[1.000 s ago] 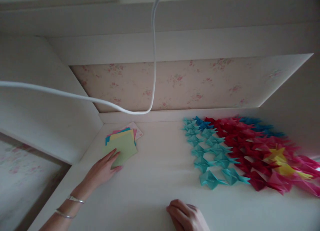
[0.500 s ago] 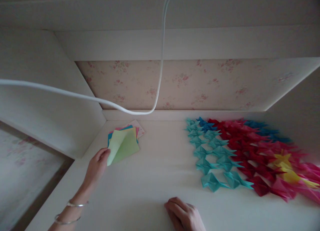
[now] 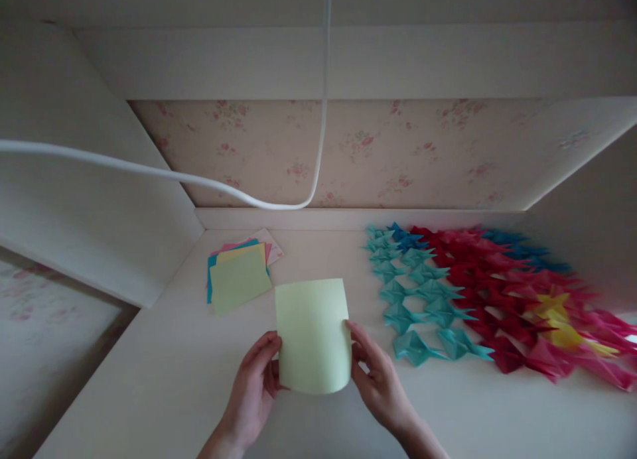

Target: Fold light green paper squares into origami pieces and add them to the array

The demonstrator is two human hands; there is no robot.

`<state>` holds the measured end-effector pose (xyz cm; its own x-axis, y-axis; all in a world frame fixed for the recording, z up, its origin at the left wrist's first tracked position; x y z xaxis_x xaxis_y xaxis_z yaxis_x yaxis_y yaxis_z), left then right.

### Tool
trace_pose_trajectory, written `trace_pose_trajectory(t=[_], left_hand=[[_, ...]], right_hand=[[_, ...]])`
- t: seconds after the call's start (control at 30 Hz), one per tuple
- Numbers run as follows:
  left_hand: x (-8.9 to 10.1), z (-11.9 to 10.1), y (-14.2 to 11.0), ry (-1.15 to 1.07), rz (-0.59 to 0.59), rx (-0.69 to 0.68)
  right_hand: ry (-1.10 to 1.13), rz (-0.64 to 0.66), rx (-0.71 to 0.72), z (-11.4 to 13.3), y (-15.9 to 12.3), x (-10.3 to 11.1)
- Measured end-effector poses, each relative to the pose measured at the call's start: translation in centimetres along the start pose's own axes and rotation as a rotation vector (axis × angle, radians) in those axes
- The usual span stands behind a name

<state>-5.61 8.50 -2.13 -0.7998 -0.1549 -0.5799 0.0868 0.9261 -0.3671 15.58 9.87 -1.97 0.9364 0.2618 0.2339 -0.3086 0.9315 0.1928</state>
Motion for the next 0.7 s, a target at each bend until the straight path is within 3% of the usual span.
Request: trace_pose_trajectory(t=[0.13, 0.27, 0.43, 0.7], left_hand=[[1.5, 1.1, 0.5, 0.097, -0.025, 0.057], [2.3, 0.6, 1.6, 0.159, 0.016, 0.073], [2.6, -0.5, 3.2, 0.213, 0.084, 0.099], [2.7, -0.4, 3.0, 0.226, 0.121, -0.007]], right_hand=[[-0.078, -0.015, 0.047, 0.7, -0.1, 1.0], [-0.053, 0.017, -0.014, -0.1, 0.1, 1.3], [0.149, 0.069, -0.14, -2.1, 0.9, 1.0], [0.391, -0.002, -0.202, -2.9, 1.4, 0.6]])
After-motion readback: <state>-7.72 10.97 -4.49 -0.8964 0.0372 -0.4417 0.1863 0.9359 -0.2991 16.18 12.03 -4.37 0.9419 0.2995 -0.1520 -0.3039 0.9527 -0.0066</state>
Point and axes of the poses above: each hand's wrist, its own y-axis towards the middle knuckle, its own x-axis out of the back of the hand, z = x × y, the point moved 7 cm from there along y, towards the middle knuckle, and after that the axes turned 9 degrees about z, right-handed, at the moved point
